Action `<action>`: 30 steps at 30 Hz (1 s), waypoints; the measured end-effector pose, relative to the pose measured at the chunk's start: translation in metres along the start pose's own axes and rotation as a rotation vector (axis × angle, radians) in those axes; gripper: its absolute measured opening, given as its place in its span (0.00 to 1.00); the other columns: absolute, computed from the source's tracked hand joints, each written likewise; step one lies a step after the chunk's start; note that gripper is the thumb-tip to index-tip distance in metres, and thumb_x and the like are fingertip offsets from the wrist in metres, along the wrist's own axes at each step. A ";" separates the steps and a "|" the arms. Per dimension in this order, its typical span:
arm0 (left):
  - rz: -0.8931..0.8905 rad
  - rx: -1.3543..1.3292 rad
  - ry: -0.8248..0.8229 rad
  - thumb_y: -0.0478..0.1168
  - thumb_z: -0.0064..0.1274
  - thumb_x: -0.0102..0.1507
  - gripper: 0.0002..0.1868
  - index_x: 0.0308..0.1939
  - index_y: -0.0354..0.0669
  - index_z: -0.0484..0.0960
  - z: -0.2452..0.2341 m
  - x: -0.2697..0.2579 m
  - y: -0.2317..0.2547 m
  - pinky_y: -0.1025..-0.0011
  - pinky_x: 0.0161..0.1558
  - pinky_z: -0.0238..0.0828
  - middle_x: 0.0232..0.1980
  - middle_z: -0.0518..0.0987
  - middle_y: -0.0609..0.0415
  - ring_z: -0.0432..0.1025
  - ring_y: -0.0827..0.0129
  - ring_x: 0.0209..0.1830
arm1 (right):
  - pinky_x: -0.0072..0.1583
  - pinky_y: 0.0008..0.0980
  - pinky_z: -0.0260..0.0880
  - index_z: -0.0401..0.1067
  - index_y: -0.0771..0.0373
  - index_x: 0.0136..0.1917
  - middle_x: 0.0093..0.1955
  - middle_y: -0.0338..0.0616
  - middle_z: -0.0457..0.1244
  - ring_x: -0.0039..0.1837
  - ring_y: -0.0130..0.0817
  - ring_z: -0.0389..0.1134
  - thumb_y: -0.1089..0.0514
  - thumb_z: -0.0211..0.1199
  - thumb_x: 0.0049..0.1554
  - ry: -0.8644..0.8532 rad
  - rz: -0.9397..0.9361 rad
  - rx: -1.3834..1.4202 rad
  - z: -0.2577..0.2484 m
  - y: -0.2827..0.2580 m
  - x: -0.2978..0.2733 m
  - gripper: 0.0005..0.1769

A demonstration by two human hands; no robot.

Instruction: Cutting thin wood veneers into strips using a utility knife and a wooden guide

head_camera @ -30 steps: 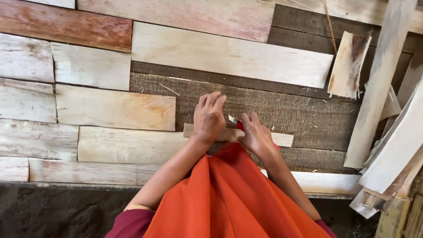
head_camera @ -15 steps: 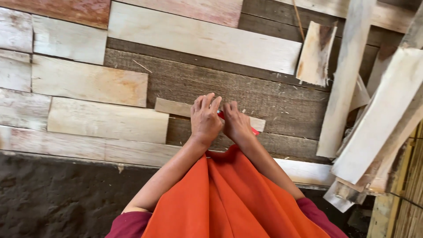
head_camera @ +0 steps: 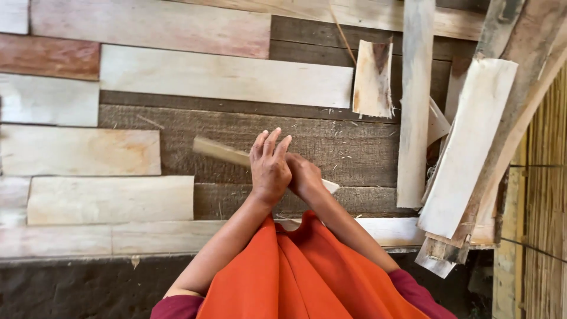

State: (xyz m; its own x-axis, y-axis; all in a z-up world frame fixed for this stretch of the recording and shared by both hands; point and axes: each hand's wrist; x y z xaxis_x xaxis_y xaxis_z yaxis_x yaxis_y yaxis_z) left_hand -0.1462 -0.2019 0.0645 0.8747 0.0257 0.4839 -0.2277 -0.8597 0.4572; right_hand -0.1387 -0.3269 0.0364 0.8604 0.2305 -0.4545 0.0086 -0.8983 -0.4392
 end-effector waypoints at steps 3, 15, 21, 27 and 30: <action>0.020 -0.098 -0.008 0.32 0.48 0.61 0.24 0.61 0.54 0.78 0.003 0.018 0.020 0.52 0.65 0.58 0.69 0.70 0.51 0.61 0.48 0.70 | 0.57 0.54 0.72 0.72 0.50 0.57 0.49 0.49 0.71 0.57 0.56 0.72 0.52 0.61 0.56 0.162 0.219 0.118 -0.054 0.000 -0.029 0.15; 0.112 -0.379 -0.203 0.26 0.50 0.57 0.31 0.66 0.38 0.73 0.107 0.013 0.098 0.58 0.63 0.66 0.60 0.74 0.39 0.71 0.46 0.59 | 0.57 0.52 0.73 0.72 0.57 0.55 0.52 0.57 0.68 0.56 0.59 0.70 0.52 0.68 0.55 0.529 0.382 0.292 -0.073 0.154 -0.024 0.17; -0.220 -0.623 -0.378 0.29 0.44 0.68 0.28 0.74 0.38 0.63 0.135 0.049 0.130 0.45 0.65 0.66 0.70 0.65 0.35 0.62 0.37 0.69 | 0.59 0.54 0.72 0.66 0.57 0.63 0.61 0.48 0.59 0.61 0.58 0.67 0.54 0.67 0.57 0.692 0.315 0.257 -0.111 0.206 0.012 0.22; -0.469 -0.654 -0.315 0.33 0.49 0.64 0.29 0.71 0.34 0.65 0.195 0.073 0.126 0.55 0.50 0.80 0.60 0.71 0.30 0.76 0.40 0.52 | 0.63 0.55 0.69 0.61 0.58 0.71 0.61 0.51 0.58 0.65 0.58 0.65 0.54 0.64 0.56 0.601 0.365 0.345 -0.147 0.215 0.048 0.31; -0.522 -0.539 -0.318 0.36 0.52 0.63 0.28 0.69 0.39 0.70 0.207 0.085 0.126 0.53 0.46 0.79 0.56 0.74 0.33 0.75 0.38 0.50 | 0.66 0.45 0.67 0.67 0.50 0.65 0.59 0.43 0.62 0.65 0.47 0.67 0.46 0.63 0.54 0.462 0.508 0.474 -0.157 0.218 0.056 0.26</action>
State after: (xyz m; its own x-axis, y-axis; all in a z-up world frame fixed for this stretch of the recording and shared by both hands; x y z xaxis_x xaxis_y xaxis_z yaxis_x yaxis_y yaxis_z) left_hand -0.0115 -0.4136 0.0086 0.9863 0.1393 -0.0887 0.1391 -0.4113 0.9008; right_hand -0.0088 -0.5685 0.0370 0.8252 -0.4296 -0.3667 -0.5631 -0.5750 -0.5936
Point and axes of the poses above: each hand's wrist, its own x-axis towards the middle knuckle, its own z-axis out of the palm, y = z × x
